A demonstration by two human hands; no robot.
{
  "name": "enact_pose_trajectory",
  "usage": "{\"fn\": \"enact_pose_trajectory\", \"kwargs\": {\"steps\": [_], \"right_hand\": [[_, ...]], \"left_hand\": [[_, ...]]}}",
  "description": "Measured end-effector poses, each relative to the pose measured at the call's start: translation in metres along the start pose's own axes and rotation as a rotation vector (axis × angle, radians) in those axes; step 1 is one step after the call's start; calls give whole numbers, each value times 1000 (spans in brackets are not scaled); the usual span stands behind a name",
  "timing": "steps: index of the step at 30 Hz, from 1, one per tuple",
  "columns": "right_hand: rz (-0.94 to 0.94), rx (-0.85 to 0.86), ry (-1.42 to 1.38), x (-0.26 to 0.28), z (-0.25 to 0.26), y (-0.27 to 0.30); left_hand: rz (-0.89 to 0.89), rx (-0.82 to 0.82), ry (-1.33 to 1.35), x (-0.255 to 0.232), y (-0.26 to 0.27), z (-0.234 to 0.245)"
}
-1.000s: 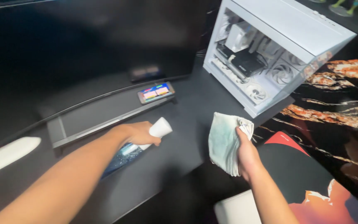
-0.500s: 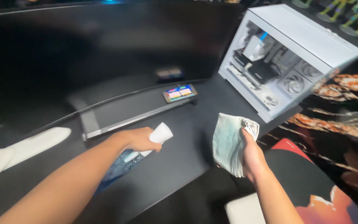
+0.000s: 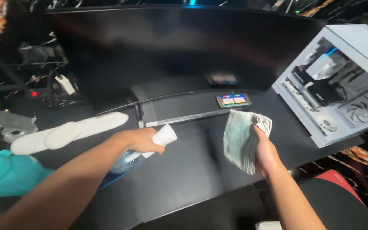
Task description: Cleaning a desk surface with a cloth and spray, then setting up a mousepad and gaming peripherals.
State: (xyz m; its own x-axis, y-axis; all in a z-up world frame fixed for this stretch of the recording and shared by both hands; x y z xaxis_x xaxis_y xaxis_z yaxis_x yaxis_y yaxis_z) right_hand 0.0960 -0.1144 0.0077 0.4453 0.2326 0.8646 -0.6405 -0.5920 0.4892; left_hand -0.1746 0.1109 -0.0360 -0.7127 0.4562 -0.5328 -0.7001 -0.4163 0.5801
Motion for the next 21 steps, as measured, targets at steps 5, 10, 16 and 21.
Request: {"fn": "enact_pose_trajectory", "kwargs": {"steps": [5, 10, 16, 21], "right_hand": [[11, -2, 13, 0, -14, -1], [-13, -28, 35, 2, -28, 1], [-15, 56, 32, -14, -54, -16], [-72, 68, 62, -24, -67, -17]], "left_hand": [[2, -18, 3, 17, -1, -2], [-100, -85, 124, 45, -8, 7], [-188, -310, 377, 66, 34, 63], [-204, -388, 603, 85, 49, 82]]}}
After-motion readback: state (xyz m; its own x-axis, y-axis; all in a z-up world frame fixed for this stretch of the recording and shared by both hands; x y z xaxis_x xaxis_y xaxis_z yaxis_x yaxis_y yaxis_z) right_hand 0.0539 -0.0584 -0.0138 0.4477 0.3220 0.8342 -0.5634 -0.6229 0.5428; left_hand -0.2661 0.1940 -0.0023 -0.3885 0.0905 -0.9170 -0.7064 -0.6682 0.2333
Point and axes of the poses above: each hand's wrist, its own y-axis away from the middle knuckle, its own z-axis out of the back of the hand, x = y × z, the point moved 6 cm from there along -y, towards the middle knuckle, and after that the axes turned 2 degrees about z, right-handed, at the moved point
